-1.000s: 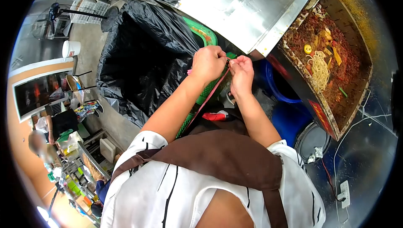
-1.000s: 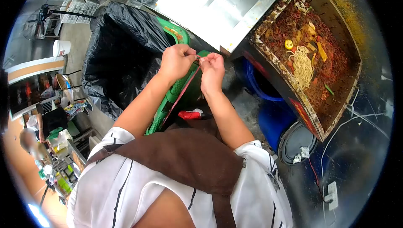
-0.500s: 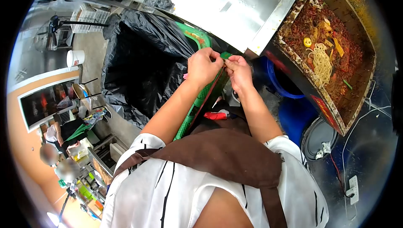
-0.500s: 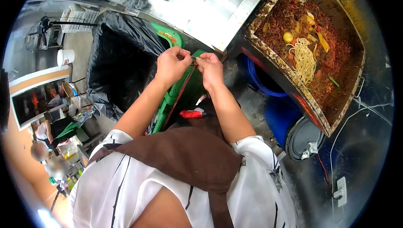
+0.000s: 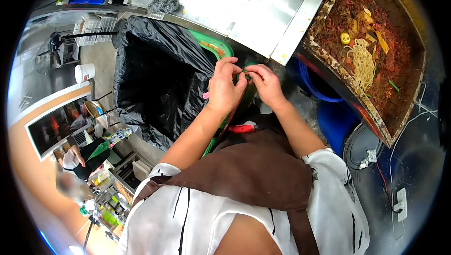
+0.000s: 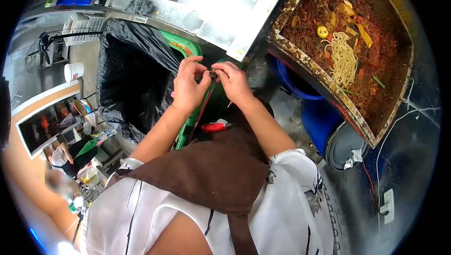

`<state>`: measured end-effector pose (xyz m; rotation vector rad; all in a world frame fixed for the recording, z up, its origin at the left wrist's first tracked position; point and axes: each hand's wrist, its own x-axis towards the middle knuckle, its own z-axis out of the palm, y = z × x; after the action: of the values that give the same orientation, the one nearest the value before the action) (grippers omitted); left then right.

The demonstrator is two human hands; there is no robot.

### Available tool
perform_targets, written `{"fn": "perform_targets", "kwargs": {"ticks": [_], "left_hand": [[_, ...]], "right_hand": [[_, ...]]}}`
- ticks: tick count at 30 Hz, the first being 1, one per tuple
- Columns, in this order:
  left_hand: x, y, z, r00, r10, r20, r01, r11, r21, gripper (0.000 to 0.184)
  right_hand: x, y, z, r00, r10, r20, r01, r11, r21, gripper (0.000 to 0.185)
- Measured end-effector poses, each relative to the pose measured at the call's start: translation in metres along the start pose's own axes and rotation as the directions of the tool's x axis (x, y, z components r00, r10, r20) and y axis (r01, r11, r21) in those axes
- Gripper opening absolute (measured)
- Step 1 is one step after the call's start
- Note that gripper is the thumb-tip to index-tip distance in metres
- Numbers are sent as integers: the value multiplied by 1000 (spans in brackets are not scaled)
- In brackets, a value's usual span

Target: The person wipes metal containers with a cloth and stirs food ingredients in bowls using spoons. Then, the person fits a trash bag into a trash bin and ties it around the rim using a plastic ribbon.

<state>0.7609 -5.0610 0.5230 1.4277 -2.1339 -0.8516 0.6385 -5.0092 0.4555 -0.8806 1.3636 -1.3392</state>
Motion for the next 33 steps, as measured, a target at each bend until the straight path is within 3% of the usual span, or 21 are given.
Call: {"fn": "perform_targets", "kwargs": {"ticks": [2,5,16,24,27,29,33], "left_hand": [[0,-1,0,1000,-2,7,2,1000,12,13],[-1,1,0,1000,-10,18,9,1000,15,11],[-3,-4,4,991,128,-41,-125,989,74,8],[-7,-12,18,965,193,-178,-187,981,49,21],[-5,-13,17,959,213,-185,-202,976,79,23],[-6,-12,18,959,219,-182,-208,975,80,24],[-11,-7,22,945,271,-181,-260,962,86,27]], "right_hand": [[0,-2,-9,985,-129,111,134,990,-42,15],[5,-3,-20,964,-143,223,155,987,-37,16],[25,14,-23,934,76,349,-106,992,69,10],[30,19,-26,889,182,419,-223,974,50,9],[35,20,-23,903,131,409,-139,990,-10,9],[34,20,-20,927,-104,361,120,993,-21,10],[38,-2,-10,898,-151,413,189,981,-51,13]]}}
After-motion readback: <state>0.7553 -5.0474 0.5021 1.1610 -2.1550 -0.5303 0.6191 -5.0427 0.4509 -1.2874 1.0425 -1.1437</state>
